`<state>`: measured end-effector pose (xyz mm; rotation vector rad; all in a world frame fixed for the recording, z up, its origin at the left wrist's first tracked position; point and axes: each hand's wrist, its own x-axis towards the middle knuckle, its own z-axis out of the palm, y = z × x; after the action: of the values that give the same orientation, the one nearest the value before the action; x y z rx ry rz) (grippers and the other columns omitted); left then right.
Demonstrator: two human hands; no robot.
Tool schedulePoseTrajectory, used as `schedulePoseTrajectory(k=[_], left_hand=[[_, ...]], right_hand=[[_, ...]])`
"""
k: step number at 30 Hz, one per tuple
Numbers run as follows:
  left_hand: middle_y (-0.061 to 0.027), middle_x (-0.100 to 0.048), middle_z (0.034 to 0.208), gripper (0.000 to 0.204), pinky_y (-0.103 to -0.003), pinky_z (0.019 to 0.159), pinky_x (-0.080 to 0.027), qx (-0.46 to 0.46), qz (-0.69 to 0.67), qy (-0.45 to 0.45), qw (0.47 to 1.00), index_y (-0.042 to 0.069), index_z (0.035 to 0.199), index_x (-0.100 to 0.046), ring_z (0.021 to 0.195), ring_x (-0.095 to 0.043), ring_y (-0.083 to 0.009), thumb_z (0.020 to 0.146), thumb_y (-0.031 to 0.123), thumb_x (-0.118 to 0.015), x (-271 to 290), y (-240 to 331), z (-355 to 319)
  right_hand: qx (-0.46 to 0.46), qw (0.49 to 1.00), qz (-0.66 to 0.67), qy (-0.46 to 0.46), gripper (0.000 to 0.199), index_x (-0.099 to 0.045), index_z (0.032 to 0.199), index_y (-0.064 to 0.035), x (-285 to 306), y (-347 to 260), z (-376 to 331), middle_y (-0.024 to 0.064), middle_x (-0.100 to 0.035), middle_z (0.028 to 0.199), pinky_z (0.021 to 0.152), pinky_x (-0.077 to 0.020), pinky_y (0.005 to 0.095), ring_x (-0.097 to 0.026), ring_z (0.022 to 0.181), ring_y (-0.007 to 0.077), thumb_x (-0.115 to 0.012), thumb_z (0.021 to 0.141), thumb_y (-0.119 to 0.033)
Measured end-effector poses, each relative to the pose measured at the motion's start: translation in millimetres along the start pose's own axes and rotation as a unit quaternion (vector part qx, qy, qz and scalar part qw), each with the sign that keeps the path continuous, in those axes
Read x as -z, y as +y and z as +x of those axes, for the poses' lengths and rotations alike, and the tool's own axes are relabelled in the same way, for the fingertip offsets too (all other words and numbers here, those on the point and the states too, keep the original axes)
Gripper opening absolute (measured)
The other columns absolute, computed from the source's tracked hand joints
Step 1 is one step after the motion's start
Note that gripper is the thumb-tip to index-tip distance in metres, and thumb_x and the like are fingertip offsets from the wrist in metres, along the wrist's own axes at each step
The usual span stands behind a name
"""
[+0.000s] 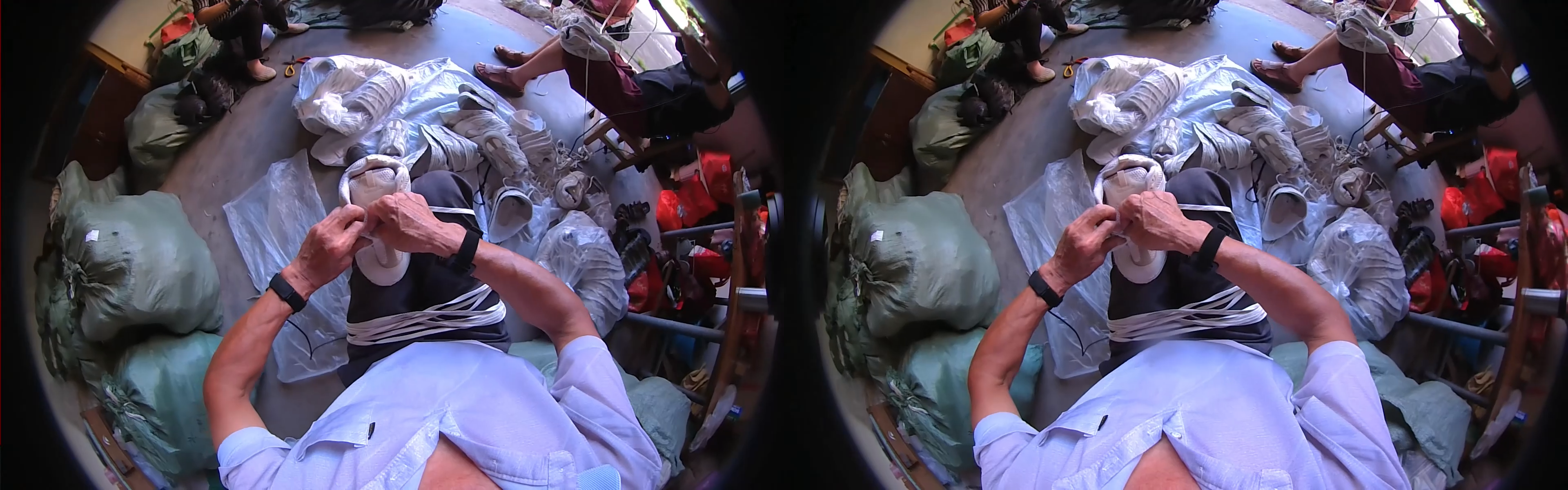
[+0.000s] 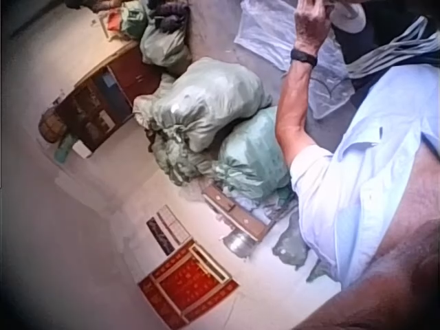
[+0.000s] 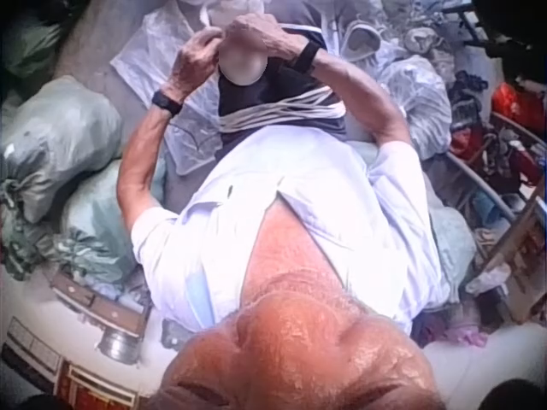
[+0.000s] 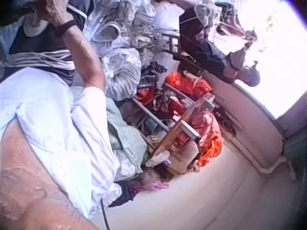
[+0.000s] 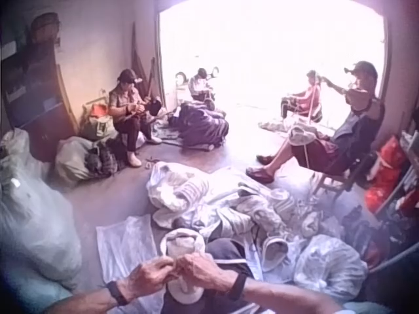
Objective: Insert and pull shoelaces through the eyelets of shoe uppers.
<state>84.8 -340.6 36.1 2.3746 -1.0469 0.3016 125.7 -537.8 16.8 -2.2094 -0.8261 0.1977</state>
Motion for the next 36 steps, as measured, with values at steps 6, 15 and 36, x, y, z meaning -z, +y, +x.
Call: schedulePoseTrajectory(k=[6,15,36], left_hand=[[-0.0108,-0.059,0.103,0.027,-0.038,0.08,-0.054,-0.017,-0.017,0.02,1.0,0.0,0.097,-0.063,0.091,-0.062,-0.03,0.073,0.004,-0.075,-2,2,0],[-0.011,-0.058,0.099,0.021,-0.039,0.082,-0.054,0.032,-0.041,0.019,0.998,0.001,0.085,-0.06,0.093,-0.063,-0.0306,0.072,0.0,-0.077,-3,0,0],[-0.0123,-0.052,0.115,0.049,-0.039,0.089,-0.051,0.063,-0.078,0.126,0.987,0.003,0.116,-0.056,0.101,-0.059,-0.0303,0.071,-0.007,-0.072,-10,20,-1]], right_hand=[[-0.019,0.999,-0.028,-0.025,0.013,-0.073,0.085,-0.0098,0,0,1,0.0161,-0.069,0.078,0.069,-0.052,0.0445,-0.068,0.078,0.0358,-0.066,0.076,-0.014],[-0.02,0.962,0.055,0.267,0.002,-0.061,0.081,-0.0032,58,44,-16,0.0155,-0.063,0.07,0.06,-0.0487,0.0402,-0.064,0.065,0.0309,-0.061,0.081,-0.002],[-0.313,0.689,-0.009,0.653,0.027,-0.066,0.079,-0.0076,488,326,-288,0.0039,-0.063,0.061,0.038,-0.0409,0.0269,-0.052,0.041,0.0131,-0.061,0.092,-0.03]])
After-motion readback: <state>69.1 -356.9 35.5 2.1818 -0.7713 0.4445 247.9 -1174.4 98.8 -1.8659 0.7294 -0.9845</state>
